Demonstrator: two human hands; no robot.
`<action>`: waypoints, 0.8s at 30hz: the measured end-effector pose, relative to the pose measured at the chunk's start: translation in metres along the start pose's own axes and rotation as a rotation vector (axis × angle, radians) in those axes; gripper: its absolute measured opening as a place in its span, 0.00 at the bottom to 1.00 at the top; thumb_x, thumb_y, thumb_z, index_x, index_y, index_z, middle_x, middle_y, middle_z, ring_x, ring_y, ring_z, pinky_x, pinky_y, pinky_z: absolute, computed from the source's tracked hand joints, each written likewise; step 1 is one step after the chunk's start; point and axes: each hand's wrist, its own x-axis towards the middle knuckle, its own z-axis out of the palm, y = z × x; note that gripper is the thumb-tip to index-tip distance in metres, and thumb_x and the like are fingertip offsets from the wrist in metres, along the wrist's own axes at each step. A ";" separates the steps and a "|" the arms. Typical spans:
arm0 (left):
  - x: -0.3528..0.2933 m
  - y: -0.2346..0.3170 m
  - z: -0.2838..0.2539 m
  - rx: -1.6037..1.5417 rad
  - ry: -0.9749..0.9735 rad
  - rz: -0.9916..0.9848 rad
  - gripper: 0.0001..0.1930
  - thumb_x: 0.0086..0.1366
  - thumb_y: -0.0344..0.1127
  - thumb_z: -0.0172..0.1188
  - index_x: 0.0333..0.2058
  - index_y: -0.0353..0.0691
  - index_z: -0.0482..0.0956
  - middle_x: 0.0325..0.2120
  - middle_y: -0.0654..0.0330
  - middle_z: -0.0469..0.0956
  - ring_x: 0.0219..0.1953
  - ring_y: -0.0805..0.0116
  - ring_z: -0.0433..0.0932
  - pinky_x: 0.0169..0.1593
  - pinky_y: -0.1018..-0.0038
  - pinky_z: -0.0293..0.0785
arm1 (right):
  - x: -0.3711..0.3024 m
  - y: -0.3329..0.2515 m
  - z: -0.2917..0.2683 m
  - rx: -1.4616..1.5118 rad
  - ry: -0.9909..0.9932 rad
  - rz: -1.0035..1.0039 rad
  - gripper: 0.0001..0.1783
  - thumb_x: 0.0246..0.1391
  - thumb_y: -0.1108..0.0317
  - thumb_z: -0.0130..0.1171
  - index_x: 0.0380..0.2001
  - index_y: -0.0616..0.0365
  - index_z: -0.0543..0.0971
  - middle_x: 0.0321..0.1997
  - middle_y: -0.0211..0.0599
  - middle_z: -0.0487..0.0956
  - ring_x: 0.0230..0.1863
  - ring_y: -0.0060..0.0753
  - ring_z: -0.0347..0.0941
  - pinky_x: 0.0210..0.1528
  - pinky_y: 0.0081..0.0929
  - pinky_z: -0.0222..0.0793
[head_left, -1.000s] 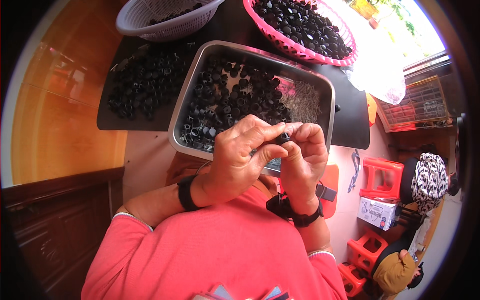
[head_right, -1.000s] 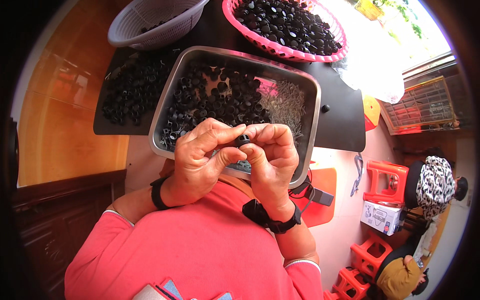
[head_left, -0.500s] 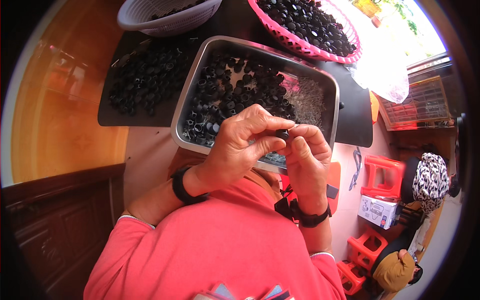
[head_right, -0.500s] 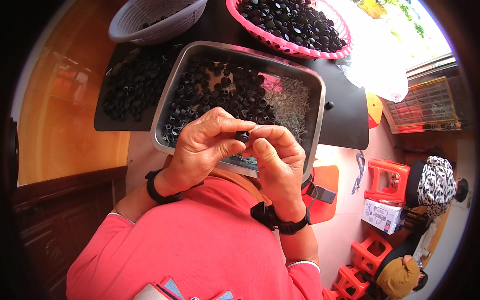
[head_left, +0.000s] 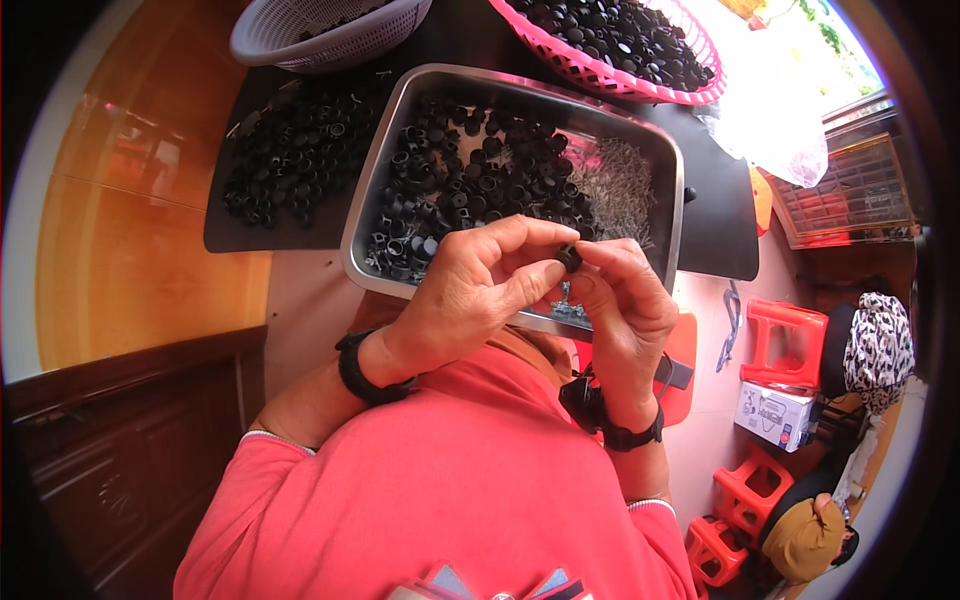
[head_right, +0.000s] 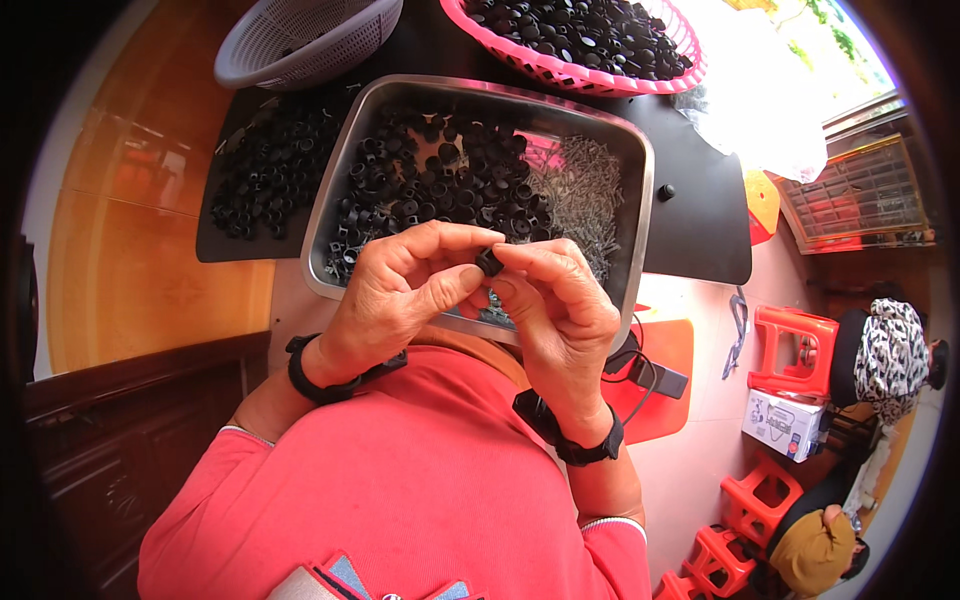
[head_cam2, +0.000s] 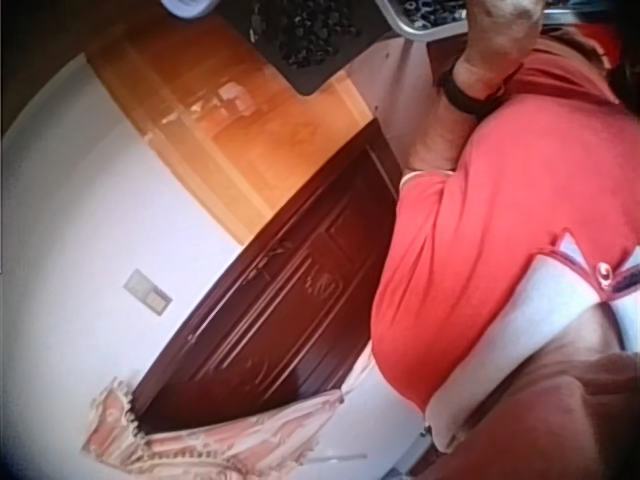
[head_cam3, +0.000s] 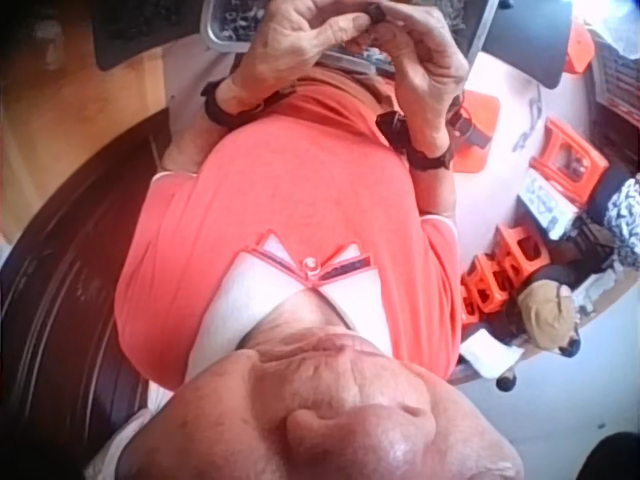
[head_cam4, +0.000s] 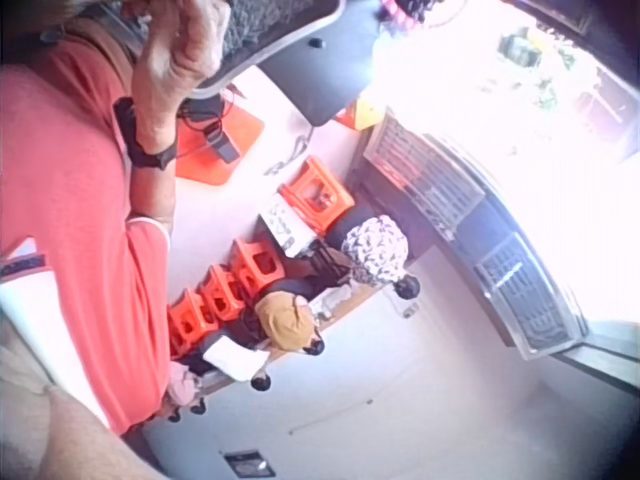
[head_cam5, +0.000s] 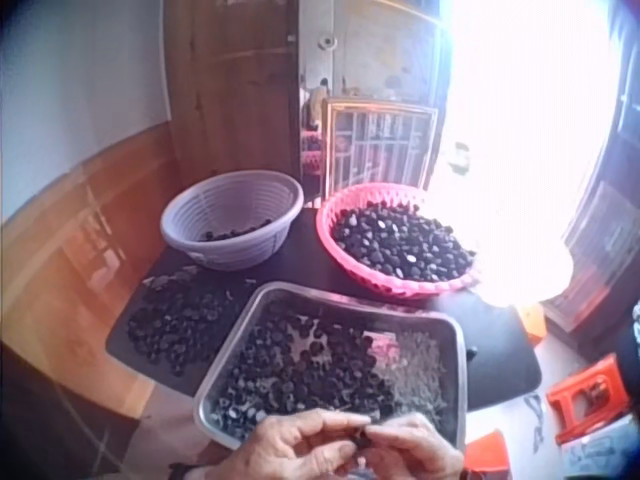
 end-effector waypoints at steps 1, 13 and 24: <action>0.000 -0.002 0.000 0.000 0.009 0.035 0.11 0.64 0.26 0.53 0.44 0.34 0.74 0.33 0.63 0.77 0.31 0.81 0.74 0.38 0.83 0.73 | -0.001 0.001 0.000 0.011 0.009 -0.001 0.15 0.48 0.87 0.56 0.40 0.65 0.77 0.35 0.34 0.74 0.36 0.21 0.71 0.39 0.15 0.67; 0.007 0.004 -0.001 -0.106 -0.043 -0.204 0.11 0.64 0.32 0.55 0.43 0.34 0.76 0.29 0.65 0.77 0.28 0.84 0.72 0.33 0.85 0.71 | -0.001 0.000 -0.001 0.097 -0.006 0.093 0.13 0.50 0.87 0.53 0.40 0.67 0.75 0.37 0.34 0.71 0.35 0.20 0.71 0.38 0.15 0.69; 0.008 -0.003 0.005 0.464 0.077 0.217 0.08 0.57 0.24 0.57 0.37 0.33 0.77 0.28 0.63 0.77 0.26 0.81 0.74 0.32 0.83 0.73 | -0.004 0.003 -0.003 -0.129 0.029 0.018 0.13 0.46 0.88 0.55 0.37 0.66 0.75 0.35 0.34 0.74 0.34 0.21 0.72 0.35 0.16 0.70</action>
